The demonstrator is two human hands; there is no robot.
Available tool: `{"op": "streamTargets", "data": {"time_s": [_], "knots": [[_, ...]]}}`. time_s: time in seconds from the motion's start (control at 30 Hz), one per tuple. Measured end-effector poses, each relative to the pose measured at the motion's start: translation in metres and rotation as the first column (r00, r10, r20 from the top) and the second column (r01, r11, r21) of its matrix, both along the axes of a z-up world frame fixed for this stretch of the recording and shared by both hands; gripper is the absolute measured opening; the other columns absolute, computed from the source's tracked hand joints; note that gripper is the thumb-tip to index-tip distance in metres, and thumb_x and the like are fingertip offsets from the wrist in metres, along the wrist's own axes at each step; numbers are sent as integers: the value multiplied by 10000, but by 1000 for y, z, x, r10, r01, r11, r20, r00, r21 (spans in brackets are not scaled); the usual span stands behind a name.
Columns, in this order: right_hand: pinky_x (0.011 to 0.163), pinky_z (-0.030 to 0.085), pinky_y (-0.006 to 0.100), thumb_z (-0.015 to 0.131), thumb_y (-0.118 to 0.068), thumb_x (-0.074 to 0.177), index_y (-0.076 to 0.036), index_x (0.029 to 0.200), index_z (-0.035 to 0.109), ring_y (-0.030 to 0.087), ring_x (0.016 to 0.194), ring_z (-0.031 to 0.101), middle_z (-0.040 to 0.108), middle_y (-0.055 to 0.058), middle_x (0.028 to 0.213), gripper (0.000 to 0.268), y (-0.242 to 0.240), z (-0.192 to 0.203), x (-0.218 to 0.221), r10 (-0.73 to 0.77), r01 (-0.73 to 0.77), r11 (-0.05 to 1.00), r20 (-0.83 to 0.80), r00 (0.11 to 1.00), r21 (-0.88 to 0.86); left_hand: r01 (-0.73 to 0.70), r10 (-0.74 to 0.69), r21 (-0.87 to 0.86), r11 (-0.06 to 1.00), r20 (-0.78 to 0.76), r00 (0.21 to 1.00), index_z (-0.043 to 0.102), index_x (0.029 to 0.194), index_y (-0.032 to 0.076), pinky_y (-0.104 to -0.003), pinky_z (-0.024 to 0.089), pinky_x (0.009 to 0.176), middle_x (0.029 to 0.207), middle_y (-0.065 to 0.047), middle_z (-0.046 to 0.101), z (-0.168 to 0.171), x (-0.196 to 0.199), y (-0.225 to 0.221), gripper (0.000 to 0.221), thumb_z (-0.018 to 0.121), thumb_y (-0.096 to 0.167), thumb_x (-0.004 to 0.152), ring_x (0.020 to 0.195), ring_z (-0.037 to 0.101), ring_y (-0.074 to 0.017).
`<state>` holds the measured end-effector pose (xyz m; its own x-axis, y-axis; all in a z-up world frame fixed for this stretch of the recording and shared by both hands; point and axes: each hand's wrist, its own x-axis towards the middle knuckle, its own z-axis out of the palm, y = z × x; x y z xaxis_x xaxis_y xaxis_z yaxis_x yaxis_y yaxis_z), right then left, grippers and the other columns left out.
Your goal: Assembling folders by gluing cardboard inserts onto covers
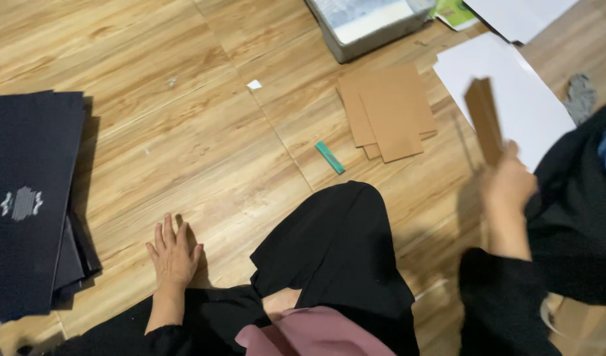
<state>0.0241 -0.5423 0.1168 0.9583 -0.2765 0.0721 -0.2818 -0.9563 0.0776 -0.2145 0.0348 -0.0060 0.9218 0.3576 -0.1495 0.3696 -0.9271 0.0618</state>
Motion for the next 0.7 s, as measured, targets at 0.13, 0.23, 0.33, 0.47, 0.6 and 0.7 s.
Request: {"op": "streamTargets", "data": {"time_s": [0.13,0.23,0.33,0.47,0.6,0.7], "knots": [[904,377,380,347,22,880,5,1151,519,294,1011,526,561,191,1109,321,51,-93,48,118,-323,877,494,861,355,3,1,76,997,-51,999,306,1326,196,-614,189,981,1521,-89,29,-2,-2,0,649,517,416,753,1365,81,-336],[904,381,491,520,-135,757,16,1372,245,315,1073,513,514,172,1197,690,114,-108,63,256,-316,942,-370,893,-111,9,-23,111,994,119,993,313,1342,207,-630,234,949,1511,-97,123,-5,-9,0,731,572,406,688,1339,186,-346],[917,392,414,379,-617,802,-8,1294,420,326,1194,433,446,176,1305,784,149,-61,72,169,-240,970,-589,790,-44,-52,47,57,997,79,996,298,1344,235,-620,232,962,1507,-99,104,2,-17,2,695,546,418,720,1340,165,-358],[879,402,406,818,-473,499,-63,1137,473,325,1053,483,490,173,1129,833,109,-77,90,-56,93,904,-100,993,417,-77,74,24,997,127,989,320,1335,191,-634,251,925,1495,-135,108,6,-16,2,665,550,397,746,1307,194,-397],[946,331,398,857,-412,442,-113,1163,370,326,1131,412,434,162,1209,921,95,-98,90,-208,285,740,-196,958,610,-87,91,-69,994,46,995,271,1350,190,-621,168,990,1502,-94,32,3,-4,-2,668,542,372,768,1355,79,-348],[995,339,476,879,-202,569,-57,1204,290,451,1175,365,307,276,1214,878,118,-80,60,-251,245,488,-135,959,838,-115,112,-34,993,-70,991,245,1354,269,-569,178,1056,1509,-20,14,2,4,-5,658,510,443,777,1365,73,-248]]}}
